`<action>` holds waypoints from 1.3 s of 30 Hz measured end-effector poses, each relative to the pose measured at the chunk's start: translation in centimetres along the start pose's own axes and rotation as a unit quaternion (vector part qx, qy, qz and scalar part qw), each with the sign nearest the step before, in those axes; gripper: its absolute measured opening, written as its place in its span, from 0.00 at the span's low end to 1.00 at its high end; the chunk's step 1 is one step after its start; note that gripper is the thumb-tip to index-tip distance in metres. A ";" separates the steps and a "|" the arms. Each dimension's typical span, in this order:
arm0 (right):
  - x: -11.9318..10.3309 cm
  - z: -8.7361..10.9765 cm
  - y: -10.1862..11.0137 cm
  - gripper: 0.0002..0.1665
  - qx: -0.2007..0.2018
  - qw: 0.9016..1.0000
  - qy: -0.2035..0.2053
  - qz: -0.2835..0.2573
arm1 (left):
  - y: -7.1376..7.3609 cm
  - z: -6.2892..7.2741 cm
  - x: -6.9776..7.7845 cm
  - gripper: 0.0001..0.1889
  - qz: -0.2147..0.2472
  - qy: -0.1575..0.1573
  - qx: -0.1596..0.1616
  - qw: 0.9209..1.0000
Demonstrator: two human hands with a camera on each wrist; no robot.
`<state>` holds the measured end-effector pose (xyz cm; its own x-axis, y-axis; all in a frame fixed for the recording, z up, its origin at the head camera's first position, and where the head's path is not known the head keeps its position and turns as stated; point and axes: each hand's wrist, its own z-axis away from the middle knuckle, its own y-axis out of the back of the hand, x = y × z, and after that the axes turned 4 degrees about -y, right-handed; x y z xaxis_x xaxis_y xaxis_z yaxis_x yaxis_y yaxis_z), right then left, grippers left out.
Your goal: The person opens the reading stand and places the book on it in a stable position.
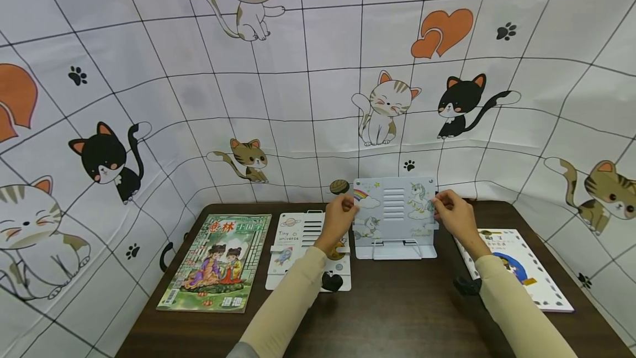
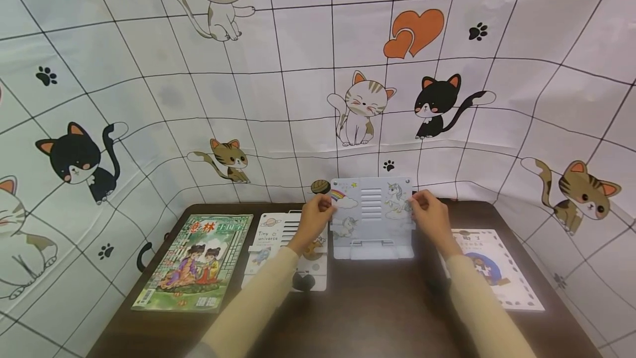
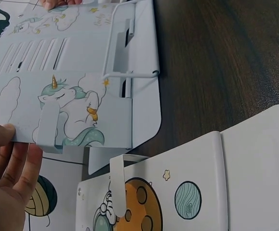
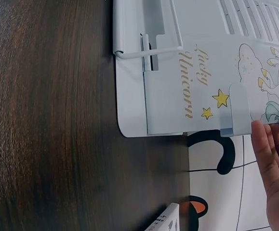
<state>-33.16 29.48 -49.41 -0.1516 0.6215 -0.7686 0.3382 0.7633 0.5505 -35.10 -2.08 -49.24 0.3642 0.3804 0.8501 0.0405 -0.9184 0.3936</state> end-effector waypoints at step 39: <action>3.3 5.1 9.2 0.12 -0.027 0.986 0.013 0.163 | -7.6 6.3 7.3 0.05 0.030 -0.099 -0.072 0.992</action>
<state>-25.84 37.65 -48.54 -0.0677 0.8397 -0.5389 0.3227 0.5295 0.7845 -26.86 7.01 -48.30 0.5386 0.2835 0.7935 -0.1141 -0.9085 0.4020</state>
